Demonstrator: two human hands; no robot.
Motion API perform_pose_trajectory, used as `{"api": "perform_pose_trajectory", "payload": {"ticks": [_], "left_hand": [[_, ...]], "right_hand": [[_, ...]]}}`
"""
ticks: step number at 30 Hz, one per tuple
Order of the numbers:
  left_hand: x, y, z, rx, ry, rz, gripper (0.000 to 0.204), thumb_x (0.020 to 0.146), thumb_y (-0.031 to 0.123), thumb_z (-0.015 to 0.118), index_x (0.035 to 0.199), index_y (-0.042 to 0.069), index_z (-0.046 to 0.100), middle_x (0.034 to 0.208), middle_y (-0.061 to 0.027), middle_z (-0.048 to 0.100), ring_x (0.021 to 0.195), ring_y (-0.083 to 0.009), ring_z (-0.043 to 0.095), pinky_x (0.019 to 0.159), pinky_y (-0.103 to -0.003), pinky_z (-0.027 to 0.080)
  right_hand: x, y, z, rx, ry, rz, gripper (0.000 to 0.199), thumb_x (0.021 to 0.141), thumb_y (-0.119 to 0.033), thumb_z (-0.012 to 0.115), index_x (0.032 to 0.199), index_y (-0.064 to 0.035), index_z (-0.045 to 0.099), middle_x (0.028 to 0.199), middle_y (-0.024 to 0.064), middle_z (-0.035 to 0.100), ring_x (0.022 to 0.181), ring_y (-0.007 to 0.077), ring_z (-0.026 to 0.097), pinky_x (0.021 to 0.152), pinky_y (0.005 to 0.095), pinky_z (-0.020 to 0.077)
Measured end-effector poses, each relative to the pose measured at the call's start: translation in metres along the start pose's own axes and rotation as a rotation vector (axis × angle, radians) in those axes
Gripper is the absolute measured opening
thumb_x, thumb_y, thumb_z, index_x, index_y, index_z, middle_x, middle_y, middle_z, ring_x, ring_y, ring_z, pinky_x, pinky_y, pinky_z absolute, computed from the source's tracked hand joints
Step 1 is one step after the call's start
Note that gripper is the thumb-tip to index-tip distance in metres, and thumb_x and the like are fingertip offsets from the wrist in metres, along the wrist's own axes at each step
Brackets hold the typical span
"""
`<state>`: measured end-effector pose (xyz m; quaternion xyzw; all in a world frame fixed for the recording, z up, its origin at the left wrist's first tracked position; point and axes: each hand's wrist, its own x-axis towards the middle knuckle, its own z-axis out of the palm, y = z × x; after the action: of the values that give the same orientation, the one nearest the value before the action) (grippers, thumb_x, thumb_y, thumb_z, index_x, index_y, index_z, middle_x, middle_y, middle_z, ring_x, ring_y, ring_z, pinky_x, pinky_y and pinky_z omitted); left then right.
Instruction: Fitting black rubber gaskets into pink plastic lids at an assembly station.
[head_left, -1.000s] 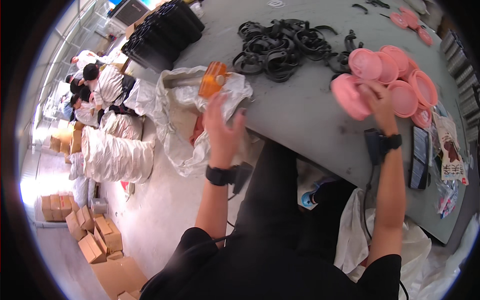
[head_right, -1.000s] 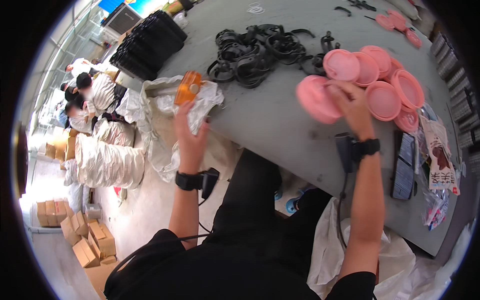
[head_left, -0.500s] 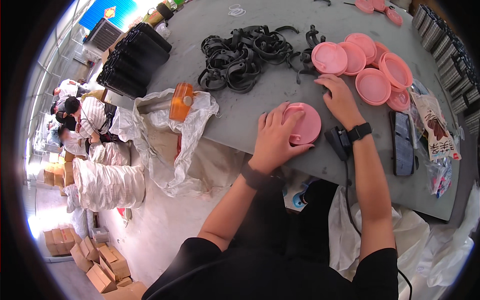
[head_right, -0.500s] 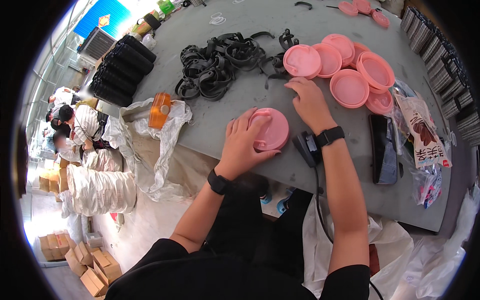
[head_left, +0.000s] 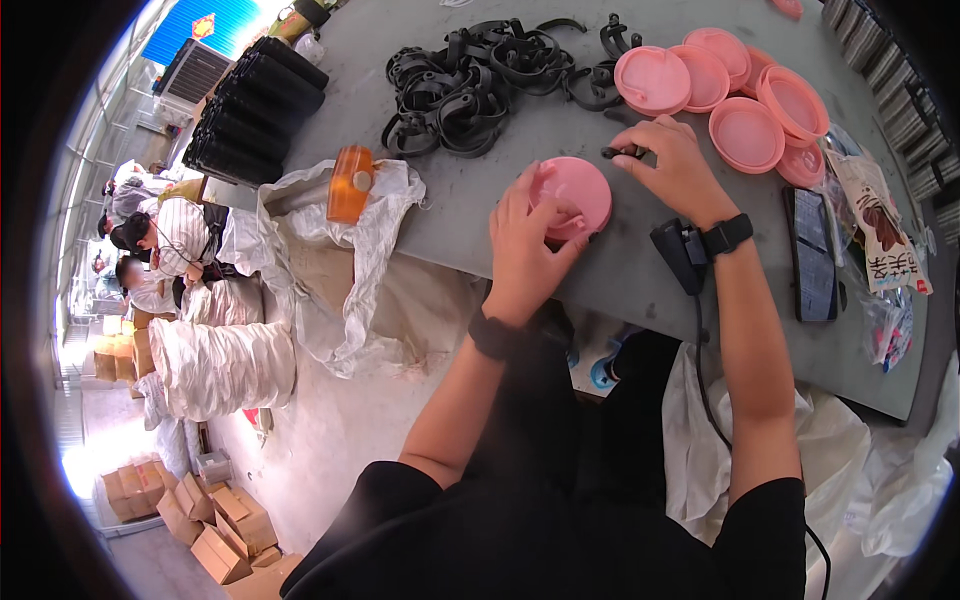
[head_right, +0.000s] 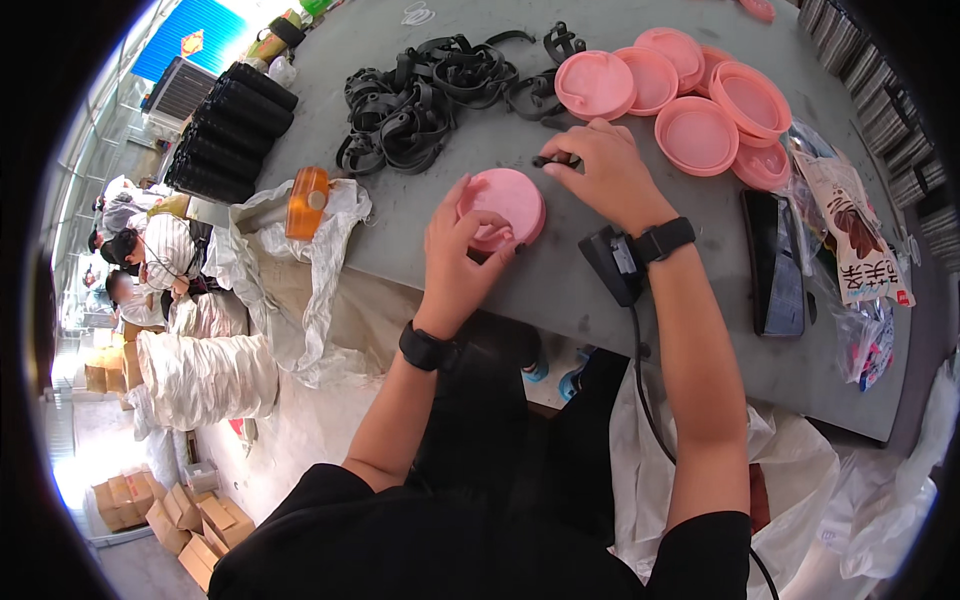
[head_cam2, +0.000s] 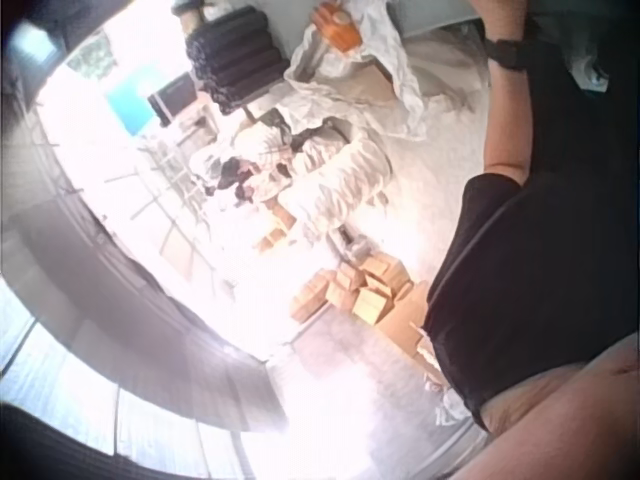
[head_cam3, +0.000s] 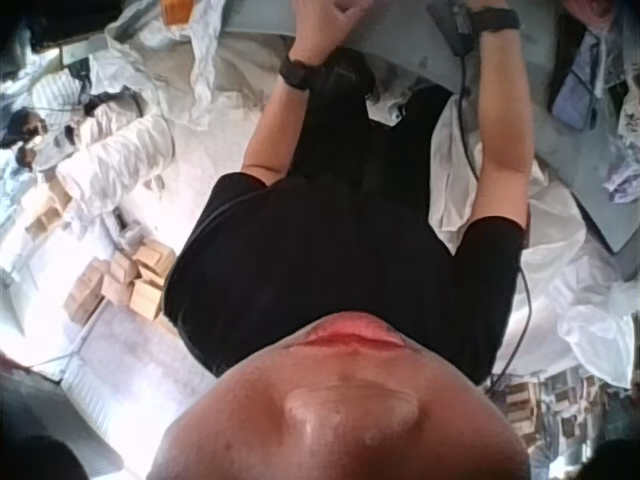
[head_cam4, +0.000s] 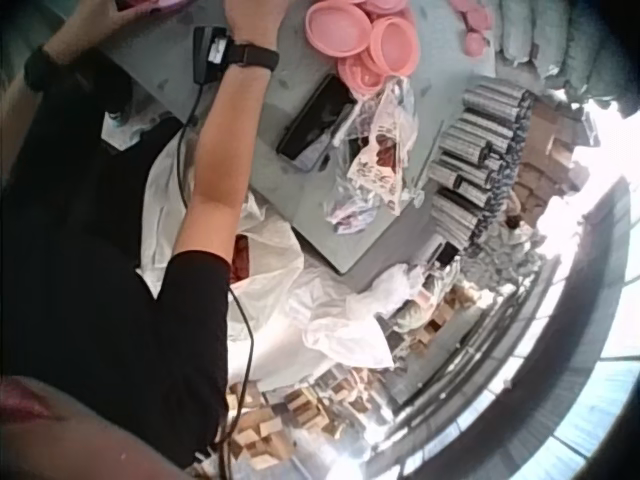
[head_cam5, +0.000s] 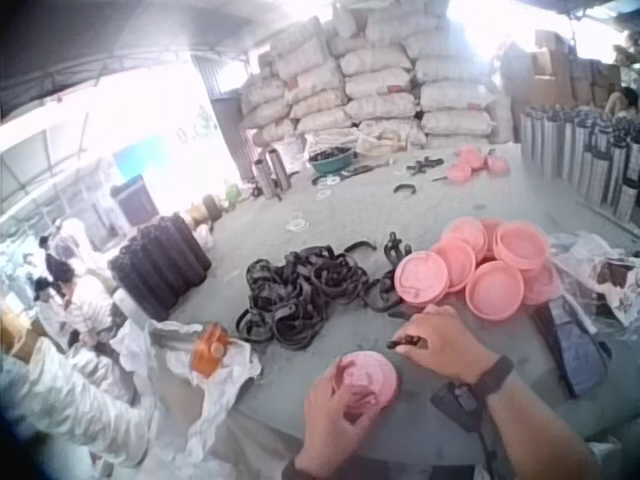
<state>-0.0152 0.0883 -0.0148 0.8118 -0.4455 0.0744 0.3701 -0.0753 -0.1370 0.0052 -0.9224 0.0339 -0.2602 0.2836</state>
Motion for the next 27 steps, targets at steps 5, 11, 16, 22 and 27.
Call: {"api": "perform_pose_trajectory", "payload": {"ticks": [5,11,16,22,27], "left_hand": [[0.005,-0.018,-0.002,-0.083,0.109,-0.035,0.028,0.067,0.015,0.080,0.091,0.012,0.066,0.141,-0.0239,0.041,0.126,-0.0391,0.042,0.102,-0.046,0.032],[0.008,-0.015,-0.005,-0.127,0.059,-0.013,0.029,0.066,0.016,0.081,0.092,0.012,0.067,0.141,-0.0241,0.042,0.123,-0.0381,0.046,0.101,-0.045,0.034],[0.008,-0.024,-0.002,-0.172,0.068,-0.036,0.029,0.066,0.015,0.081,0.090,0.011,0.067,0.140,-0.0228,0.045,0.122,-0.0377,0.047,0.100,-0.044,0.035],[0.009,-0.021,0.000,-0.161,0.101,-0.037,0.027,0.065,0.014,0.081,0.088,0.009,0.068,0.137,-0.0230,0.048,0.117,-0.0376,0.052,0.096,-0.043,0.039],[0.010,-0.019,0.000,-0.197,0.100,-0.039,0.030,0.062,0.014,0.082,0.088,0.009,0.068,0.137,-0.0252,0.047,0.113,-0.0374,0.054,0.094,-0.043,0.041]], "right_hand": [[0.001,-0.032,-0.008,0.102,-0.175,-0.200,0.012,0.071,-0.019,0.072,0.081,-0.0135,0.069,0.083,-0.0028,0.064,0.090,0.0174,0.054,0.093,0.0364,0.0336],[-0.008,-0.041,0.012,0.016,-0.156,-0.312,0.011,0.072,-0.019,0.071,0.082,-0.0142,0.069,0.086,-0.0025,0.065,0.097,0.0178,0.055,0.098,0.0385,0.0323],[-0.009,-0.042,0.015,-0.012,-0.131,-0.342,0.010,0.080,-0.021,0.066,0.088,-0.0155,0.069,0.088,-0.0025,0.065,0.100,0.0171,0.056,0.100,0.0429,0.0318],[-0.010,-0.044,0.015,-0.096,-0.125,-0.376,0.012,0.084,-0.019,0.062,0.092,-0.0180,0.071,0.088,-0.0039,0.065,0.099,0.0164,0.055,0.103,0.0454,0.0296],[-0.010,-0.048,0.013,-0.156,-0.131,-0.381,0.011,0.083,-0.020,0.063,0.089,-0.0181,0.072,0.087,-0.0049,0.065,0.098,0.0160,0.055,0.103,0.0445,0.0296]]}}
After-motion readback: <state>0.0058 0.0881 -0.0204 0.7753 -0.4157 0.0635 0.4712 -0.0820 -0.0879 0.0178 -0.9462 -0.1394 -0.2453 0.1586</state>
